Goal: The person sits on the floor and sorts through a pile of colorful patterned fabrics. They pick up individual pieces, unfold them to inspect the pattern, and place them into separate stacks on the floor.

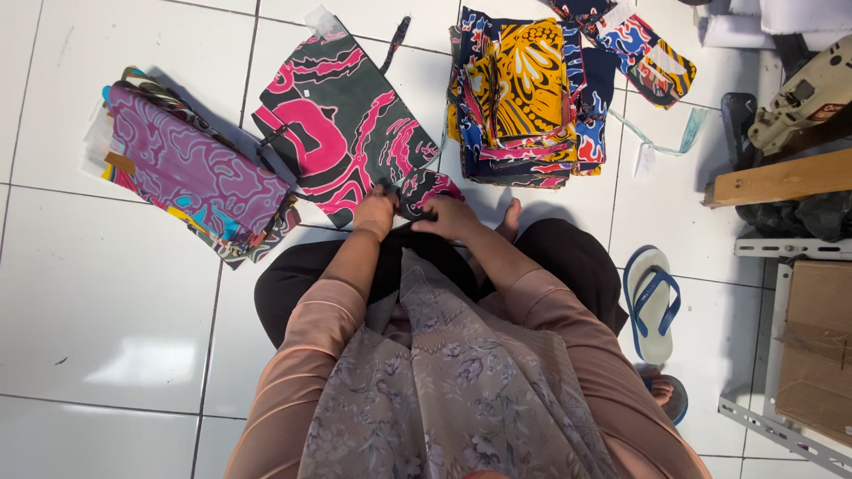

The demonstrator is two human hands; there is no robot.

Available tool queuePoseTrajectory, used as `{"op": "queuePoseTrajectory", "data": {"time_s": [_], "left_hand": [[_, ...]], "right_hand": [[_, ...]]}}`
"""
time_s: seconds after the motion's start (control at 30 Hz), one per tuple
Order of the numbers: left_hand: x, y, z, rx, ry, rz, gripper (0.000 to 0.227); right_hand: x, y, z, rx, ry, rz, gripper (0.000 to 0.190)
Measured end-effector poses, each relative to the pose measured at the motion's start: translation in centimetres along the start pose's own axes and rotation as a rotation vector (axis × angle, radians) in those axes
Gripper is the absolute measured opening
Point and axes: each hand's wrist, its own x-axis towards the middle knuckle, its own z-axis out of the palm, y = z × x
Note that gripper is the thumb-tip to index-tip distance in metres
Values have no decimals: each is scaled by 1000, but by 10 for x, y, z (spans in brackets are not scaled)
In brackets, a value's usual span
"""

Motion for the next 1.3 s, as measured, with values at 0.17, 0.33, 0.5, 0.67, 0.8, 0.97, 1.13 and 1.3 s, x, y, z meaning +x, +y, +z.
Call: {"op": "queuePoseTrajectory", "data": {"time_s": [0.17,0.33,0.5,0.67,0.8,0.97,1.13,1.3], "left_hand": [[-12,21,-29,-122,229,119,12],[-33,39,-87,-460,425,140,12],[-6,23,-118,-935,578,-38,20],[30,-61,-72,-1127,950,-121,19],[40,-103,-24,-1419,700,-348,20],[40,-87,-36,-724,607,-178,35],[42,-46,-63,-184,259,-98,65],[48,-27,-67,-80,-88,-166,78]], "right_hand": [[-5,-28,-1,-139,139,-1,20],[10,-32,-33,188,240,48,20],[40,-67,-75,263,445,-23,21],[99,-111,-80,53,596,-41,26],[153,-116,-19,-27,586,-205,31],[187,-75,74,651,407,73,34],[191,-34,76,657,487,144,33],[159,-11,-2,-268,811,65,30]]}}
